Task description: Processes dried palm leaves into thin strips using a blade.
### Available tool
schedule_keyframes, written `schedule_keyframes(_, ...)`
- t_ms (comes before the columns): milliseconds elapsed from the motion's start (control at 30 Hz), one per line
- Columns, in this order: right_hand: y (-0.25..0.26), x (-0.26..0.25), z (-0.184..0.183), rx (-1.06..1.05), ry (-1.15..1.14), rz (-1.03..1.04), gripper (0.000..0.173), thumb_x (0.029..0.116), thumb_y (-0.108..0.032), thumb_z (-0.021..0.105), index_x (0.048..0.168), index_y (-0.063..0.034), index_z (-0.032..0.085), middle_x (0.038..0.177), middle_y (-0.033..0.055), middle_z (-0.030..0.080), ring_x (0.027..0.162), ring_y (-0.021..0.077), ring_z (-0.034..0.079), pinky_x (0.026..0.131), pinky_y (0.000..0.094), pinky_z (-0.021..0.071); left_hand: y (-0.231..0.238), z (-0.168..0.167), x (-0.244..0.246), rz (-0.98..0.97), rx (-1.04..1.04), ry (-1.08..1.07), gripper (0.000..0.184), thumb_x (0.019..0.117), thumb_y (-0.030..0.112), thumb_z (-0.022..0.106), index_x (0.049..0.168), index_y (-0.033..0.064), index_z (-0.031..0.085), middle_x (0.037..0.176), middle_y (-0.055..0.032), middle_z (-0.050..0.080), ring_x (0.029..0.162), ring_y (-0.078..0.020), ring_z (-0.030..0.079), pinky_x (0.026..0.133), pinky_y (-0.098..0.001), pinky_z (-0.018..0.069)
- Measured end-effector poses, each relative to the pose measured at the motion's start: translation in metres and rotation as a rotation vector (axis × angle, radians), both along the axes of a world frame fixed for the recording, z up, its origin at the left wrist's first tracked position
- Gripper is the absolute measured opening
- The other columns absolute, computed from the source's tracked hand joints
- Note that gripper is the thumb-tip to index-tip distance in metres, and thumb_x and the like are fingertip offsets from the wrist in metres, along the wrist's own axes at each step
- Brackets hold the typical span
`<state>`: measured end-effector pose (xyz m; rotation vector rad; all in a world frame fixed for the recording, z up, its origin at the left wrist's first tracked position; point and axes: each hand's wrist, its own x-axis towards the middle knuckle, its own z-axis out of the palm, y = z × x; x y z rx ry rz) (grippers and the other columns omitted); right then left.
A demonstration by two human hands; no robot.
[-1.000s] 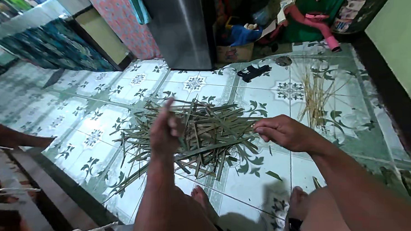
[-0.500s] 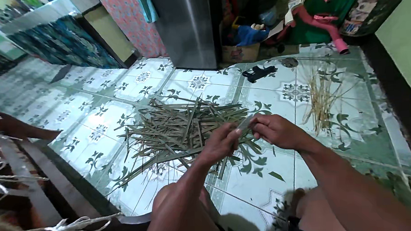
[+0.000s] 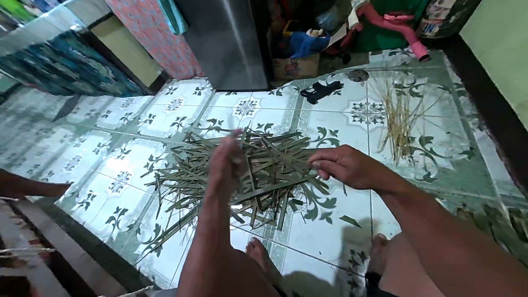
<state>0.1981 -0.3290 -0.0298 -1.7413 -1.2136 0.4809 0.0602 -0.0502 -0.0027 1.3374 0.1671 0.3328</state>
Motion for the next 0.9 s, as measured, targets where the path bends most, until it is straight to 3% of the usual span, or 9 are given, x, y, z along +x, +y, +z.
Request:
schedule_keyframes(67, 0.001, -0.001, -0.001, -0.028, 0.027, -0.018, 0.029, 0.1082, -0.022, 0.046, 0.112, -0.0062, 0.071, 0.074, -0.0052, 0.062, 0.059, -0.0007, 0.050, 0.058, 0.0187, 0.0454, 0.011, -0.001, -0.002, 0.046, -0.036, -0.040, 0.042, 0.1068, 0.045, 0.046, 0.141, 0.0220, 0.055, 0.058, 0.0066, 0.052, 0.042, -0.0032, 0.047, 0.041, -0.0196, 0.0442)
schedule_keyframes(167, 0.009, -0.009, -0.002, -0.048, 0.100, -0.064, 0.027, 0.1073, -0.022, 0.048, 0.111, -0.0045, 0.069, 0.077, -0.0018, 0.065, 0.058, 0.0019, 0.053, 0.056, 0.0214, 0.0472, -0.038, -0.011, -0.003, -0.107, 0.109, 0.139, 0.043, 0.1072, 0.024, 0.043, 0.148, 0.0122, 0.047, 0.065, 0.0044, 0.056, 0.049, -0.0041, 0.052, 0.046, -0.0199, 0.0477)
schedule_keyframes(233, 0.013, -0.014, 0.001, -0.027, 0.154, -0.075, 0.026, 0.1045, -0.018, 0.049, 0.111, -0.0032, 0.069, 0.081, -0.0007, 0.066, 0.059, 0.0018, 0.055, 0.056, 0.0210, 0.0492, -0.069, -0.013, 0.000, -0.269, 0.181, 0.204, 0.040, 0.1067, 0.018, 0.045, 0.144, 0.0063, 0.052, 0.065, 0.0052, 0.057, 0.051, -0.0029, 0.051, 0.048, -0.0192, 0.0460)
schedule_keyframes(400, 0.008, -0.012, 0.003, 0.016, 0.171, -0.106, 0.022, 0.1055, -0.021, 0.054, 0.103, -0.0058, 0.069, 0.076, -0.0050, 0.067, 0.056, -0.0019, 0.054, 0.053, 0.0167, 0.0475, -0.037, -0.003, 0.001, -0.073, -0.094, -0.003, 0.046, 0.1012, 0.045, 0.059, 0.136, 0.0155, 0.060, 0.059, 0.0067, 0.055, 0.043, -0.0019, 0.049, 0.043, -0.0175, 0.0449)
schedule_keyframes(467, 0.010, -0.014, 0.000, 0.027, 0.191, -0.121, 0.021, 0.1052, -0.020, 0.054, 0.104, -0.0052, 0.069, 0.077, -0.0045, 0.067, 0.056, -0.0011, 0.055, 0.053, 0.0169, 0.0476, -0.036, -0.008, 0.002, -0.064, -0.068, 0.015, 0.045, 0.1052, 0.040, 0.052, 0.144, 0.0165, 0.053, 0.060, 0.0047, 0.056, 0.044, -0.0037, 0.052, 0.043, -0.0190, 0.0474)
schedule_keyframes(567, 0.016, -0.019, -0.001, 0.070, 0.218, -0.135, 0.021, 0.1029, -0.017, 0.054, 0.106, -0.0034, 0.070, 0.079, -0.0025, 0.068, 0.057, 0.0000, 0.056, 0.053, 0.0178, 0.0489, -0.073, -0.016, 0.006, -0.252, 0.108, 0.174, 0.039, 0.1068, 0.019, 0.045, 0.143, 0.0053, 0.053, 0.064, 0.0044, 0.058, 0.049, -0.0036, 0.053, 0.047, -0.0193, 0.0476)
schedule_keyframes(700, 0.012, -0.017, 0.005, 0.058, 0.186, -0.140, 0.021, 0.1049, -0.020, 0.055, 0.104, -0.0048, 0.069, 0.078, -0.0050, 0.067, 0.057, -0.0024, 0.056, 0.054, 0.0162, 0.0491, -0.055, -0.005, 0.005, -0.154, -0.018, 0.088, 0.039, 0.1042, 0.032, 0.052, 0.136, 0.0124, 0.062, 0.061, 0.0070, 0.056, 0.046, -0.0007, 0.050, 0.044, -0.0164, 0.0447)
schedule_keyframes(800, 0.018, -0.018, 0.007, 0.017, 0.158, -0.131, 0.026, 0.1056, -0.021, 0.053, 0.110, -0.0008, 0.069, 0.085, 0.0040, 0.070, 0.066, 0.0055, 0.062, 0.063, 0.0244, 0.0536, -0.028, -0.003, 0.002, -0.068, -0.059, 0.008, 0.044, 0.1059, 0.041, 0.049, 0.145, 0.0208, 0.053, 0.058, 0.0062, 0.053, 0.042, -0.0024, 0.047, 0.041, -0.0183, 0.0440)
schedule_keyframes(900, 0.030, -0.025, 0.005, 0.080, 0.089, -0.100, 0.026, 0.1035, -0.014, 0.053, 0.112, 0.0031, 0.070, 0.099, 0.0138, 0.072, 0.087, 0.0162, 0.069, 0.083, 0.0337, 0.0563, -0.053, -0.019, 0.003, -0.172, 0.130, 0.120, 0.048, 0.1053, 0.031, 0.048, 0.149, 0.0106, 0.047, 0.064, 0.0053, 0.058, 0.045, -0.0045, 0.052, 0.042, -0.0207, 0.0490)
